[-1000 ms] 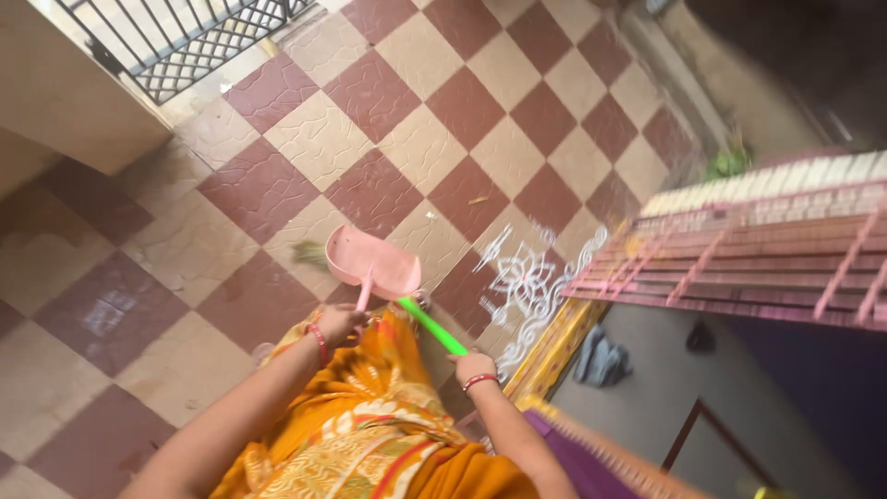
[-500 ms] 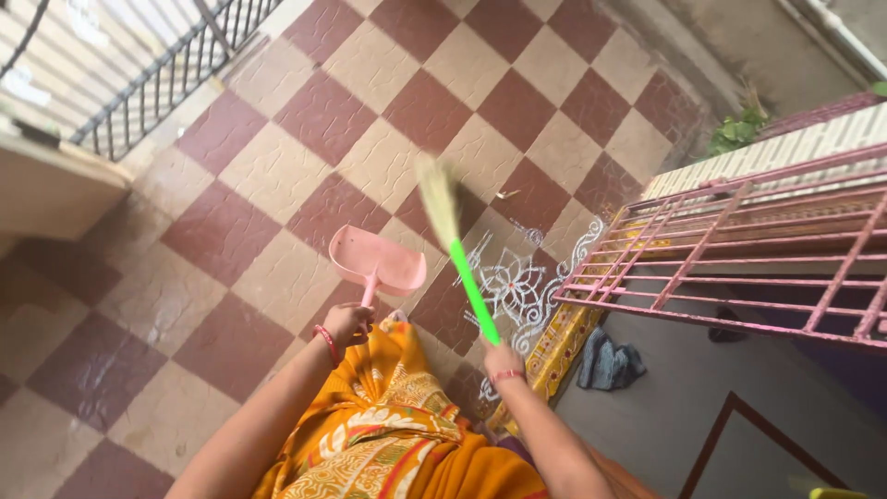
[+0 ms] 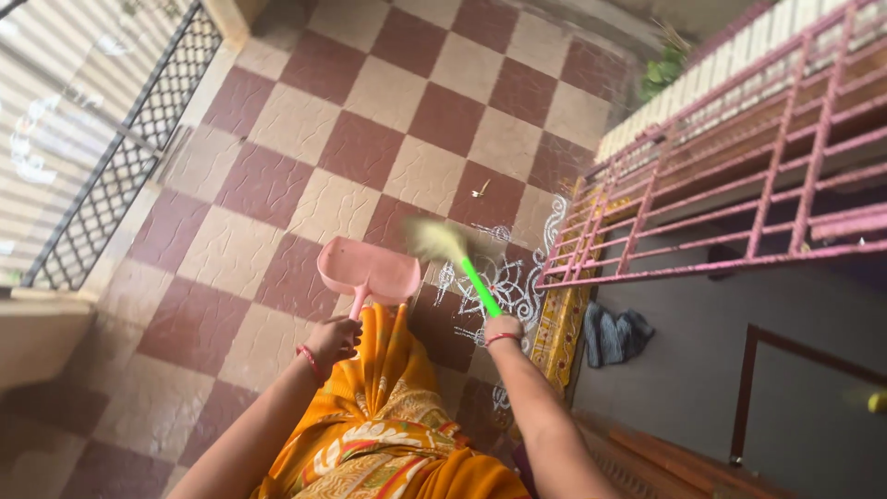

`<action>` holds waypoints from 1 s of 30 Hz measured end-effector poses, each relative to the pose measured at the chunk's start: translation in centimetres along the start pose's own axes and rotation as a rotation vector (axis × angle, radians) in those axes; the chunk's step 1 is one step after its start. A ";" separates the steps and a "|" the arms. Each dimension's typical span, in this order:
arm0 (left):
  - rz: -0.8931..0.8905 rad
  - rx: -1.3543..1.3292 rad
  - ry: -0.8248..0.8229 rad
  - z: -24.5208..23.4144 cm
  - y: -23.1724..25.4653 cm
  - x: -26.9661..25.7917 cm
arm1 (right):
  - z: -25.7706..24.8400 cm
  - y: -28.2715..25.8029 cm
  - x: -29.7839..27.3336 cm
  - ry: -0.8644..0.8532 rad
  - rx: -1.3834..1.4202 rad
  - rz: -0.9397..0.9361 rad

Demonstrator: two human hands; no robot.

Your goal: Sweeping a tiled outdoor balcony and narrow passage using a broom and dustpan.

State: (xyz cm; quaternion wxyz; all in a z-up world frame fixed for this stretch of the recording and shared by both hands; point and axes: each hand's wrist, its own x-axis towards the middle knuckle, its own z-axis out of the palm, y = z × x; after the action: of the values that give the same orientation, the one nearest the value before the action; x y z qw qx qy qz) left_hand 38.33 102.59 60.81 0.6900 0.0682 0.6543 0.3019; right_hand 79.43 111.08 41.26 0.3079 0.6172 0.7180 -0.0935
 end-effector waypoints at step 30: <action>0.029 0.450 -0.490 13.9 22.0 25.5 | -11.2 5.2 7.7 -0.017 0.412 0.400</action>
State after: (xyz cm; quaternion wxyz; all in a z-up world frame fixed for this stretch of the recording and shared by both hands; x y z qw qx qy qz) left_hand 43.31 137.44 51.51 0.7901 0.2989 0.5181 0.1341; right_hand 80.33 124.38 47.08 0.1943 0.7953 0.5452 -0.1802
